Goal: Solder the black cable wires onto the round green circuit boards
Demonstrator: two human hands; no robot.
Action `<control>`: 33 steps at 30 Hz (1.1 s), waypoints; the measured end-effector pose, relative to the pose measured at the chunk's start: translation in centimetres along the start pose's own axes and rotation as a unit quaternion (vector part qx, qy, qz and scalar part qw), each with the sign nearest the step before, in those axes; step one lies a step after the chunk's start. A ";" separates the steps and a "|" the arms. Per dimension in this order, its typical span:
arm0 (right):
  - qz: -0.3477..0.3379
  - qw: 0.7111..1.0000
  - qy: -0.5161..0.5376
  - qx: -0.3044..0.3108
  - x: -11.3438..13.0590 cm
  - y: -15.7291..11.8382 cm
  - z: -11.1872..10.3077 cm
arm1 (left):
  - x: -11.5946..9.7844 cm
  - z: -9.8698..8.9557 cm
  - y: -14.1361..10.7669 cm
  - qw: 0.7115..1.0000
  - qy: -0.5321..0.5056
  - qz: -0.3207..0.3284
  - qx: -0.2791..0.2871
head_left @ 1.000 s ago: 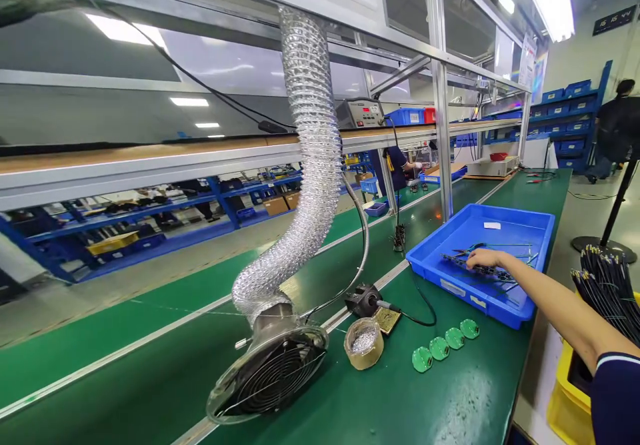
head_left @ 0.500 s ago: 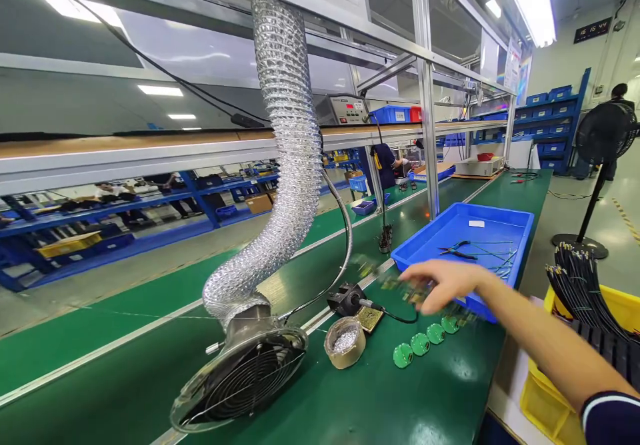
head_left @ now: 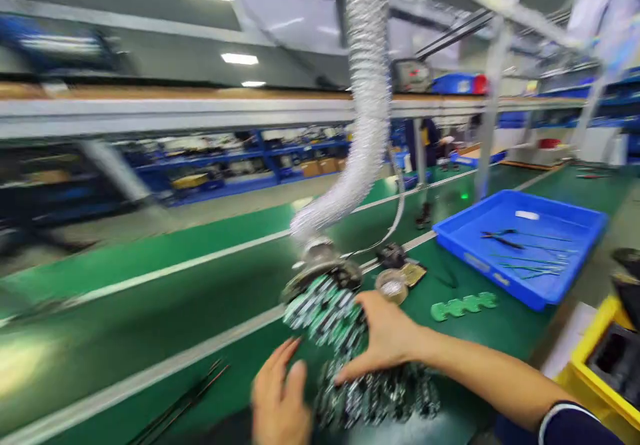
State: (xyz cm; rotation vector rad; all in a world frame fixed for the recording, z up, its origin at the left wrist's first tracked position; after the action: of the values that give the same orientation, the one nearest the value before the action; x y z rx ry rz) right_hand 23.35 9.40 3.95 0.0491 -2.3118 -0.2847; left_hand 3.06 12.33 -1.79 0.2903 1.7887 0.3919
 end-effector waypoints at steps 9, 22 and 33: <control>0.045 0.976 0.205 -0.059 -0.5 -0.7 4.1 | -3.0 3.9 -1.3 0.970 -0.188 -0.146 -0.039; 0.046 0.946 0.299 0.115 0.0 -1.4 5.8 | -3.8 5.0 -2.6 0.944 -0.264 -0.197 0.020; -0.085 0.988 -0.032 0.128 -1.7 5.2 3.3 | -3.2 -4.0 3.3 0.987 -0.089 -0.131 -0.035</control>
State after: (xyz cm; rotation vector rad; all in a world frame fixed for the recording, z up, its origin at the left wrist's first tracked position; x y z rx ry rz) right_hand 22.44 15.36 1.67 0.3720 -2.3983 -0.0746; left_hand -0.04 13.58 3.31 0.0381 1.6086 0.2332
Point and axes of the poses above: each hand's wrist, its own y-axis towards the middle knuckle, its own z-axis out of the palm, x = y × z, the point moved 4 cm from there along y, towards the middle knuckle, and after that the axes turned 4 degrees about z, right-handed, at the moved point
